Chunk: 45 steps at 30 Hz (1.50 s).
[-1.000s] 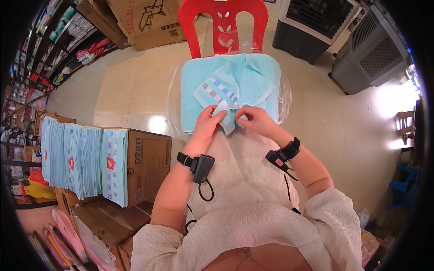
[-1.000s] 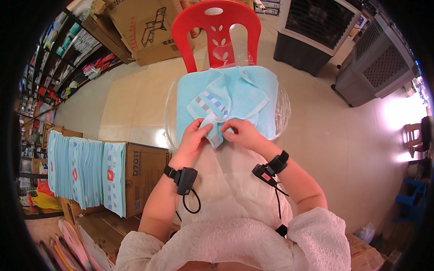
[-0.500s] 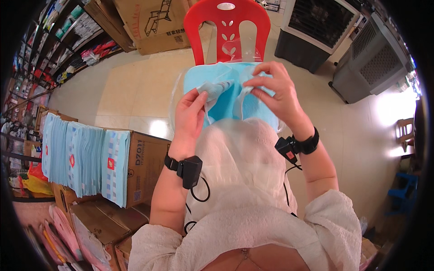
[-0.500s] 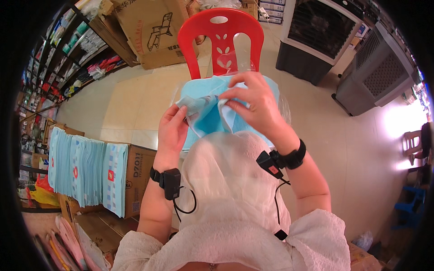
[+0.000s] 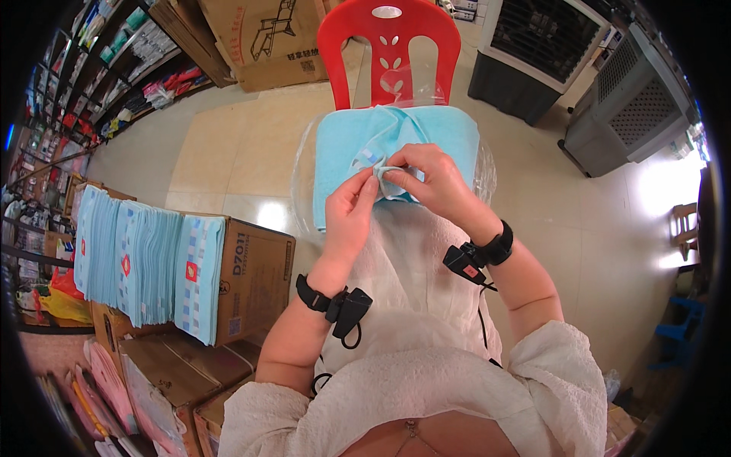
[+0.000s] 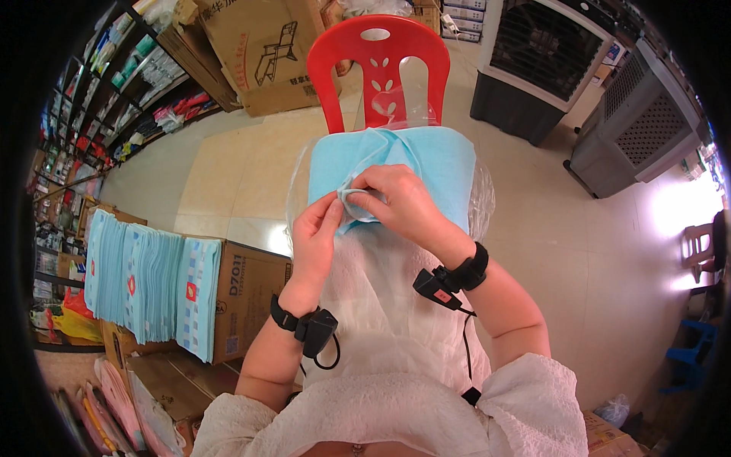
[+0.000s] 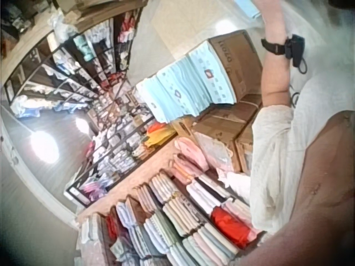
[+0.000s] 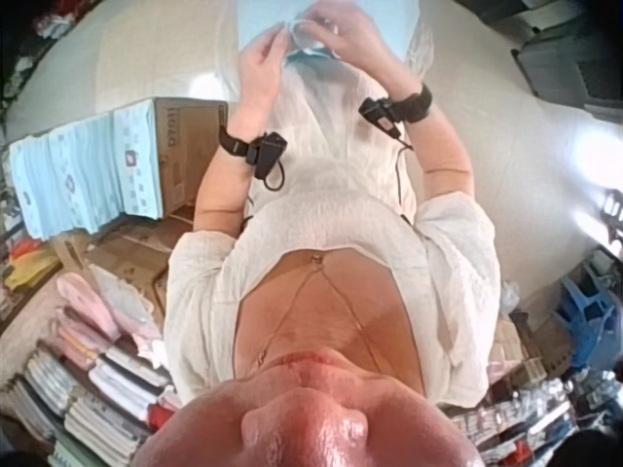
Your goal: The person folds several blue towels one by one and places them on a cardboard box, occasionally adjusting a towel already in a stack.
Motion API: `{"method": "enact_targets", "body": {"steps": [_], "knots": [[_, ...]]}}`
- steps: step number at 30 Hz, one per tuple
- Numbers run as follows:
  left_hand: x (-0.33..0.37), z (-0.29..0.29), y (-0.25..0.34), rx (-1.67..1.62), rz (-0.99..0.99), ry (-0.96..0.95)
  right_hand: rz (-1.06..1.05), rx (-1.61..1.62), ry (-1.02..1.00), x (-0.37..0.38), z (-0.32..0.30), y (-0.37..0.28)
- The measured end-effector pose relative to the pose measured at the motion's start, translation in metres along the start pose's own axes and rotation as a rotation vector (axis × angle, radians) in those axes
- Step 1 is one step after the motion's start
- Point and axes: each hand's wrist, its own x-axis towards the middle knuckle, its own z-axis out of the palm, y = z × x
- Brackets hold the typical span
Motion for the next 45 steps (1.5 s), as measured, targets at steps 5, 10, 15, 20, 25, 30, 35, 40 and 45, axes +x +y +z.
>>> {"method": "enact_targets", "body": {"steps": [5, 10, 15, 20, 25, 30, 35, 40, 45], "knots": [[-0.001, 0.003, -0.003, 0.122, 0.158, -0.049, 0.092, 0.018, -0.059, -0.001, 0.000, -0.002], [0.009, 0.002, 0.003, 0.438, 0.341, -0.001, 0.137, 0.046, -0.049, -0.005, 0.007, 0.008], [0.041, -0.017, 0.042, 0.518, 0.582, 0.117, 0.098, -0.293, 0.086, -0.008, -0.010, 0.027], [0.044, -0.051, 0.112, 0.172, 0.447, -0.038, 0.088, -0.376, 0.011, -0.037, -0.069, 0.004], [-0.030, -0.100, 0.146, -0.005, -0.085, -0.603, 0.398, 0.002, -0.192, -0.076, -0.126, -0.008], [-0.090, -0.089, 0.090, 0.214, -0.502, -0.864, 0.576, -0.028, -0.303, -0.084, -0.119, 0.004], [-0.129, -0.091, 0.038, 0.129, -0.622, -0.851, 0.523, -0.046, -0.326, -0.053, -0.071, 0.031], [-0.143, -0.090, 0.004, 0.132, -0.552, -0.969, 0.203, 0.188, -0.622, 0.017, 0.010, 0.021], [-0.144, -0.090, -0.001, 0.067, -0.438, -0.998, 0.018, 0.225, -1.038, 0.051, 0.131, 0.016]]}}
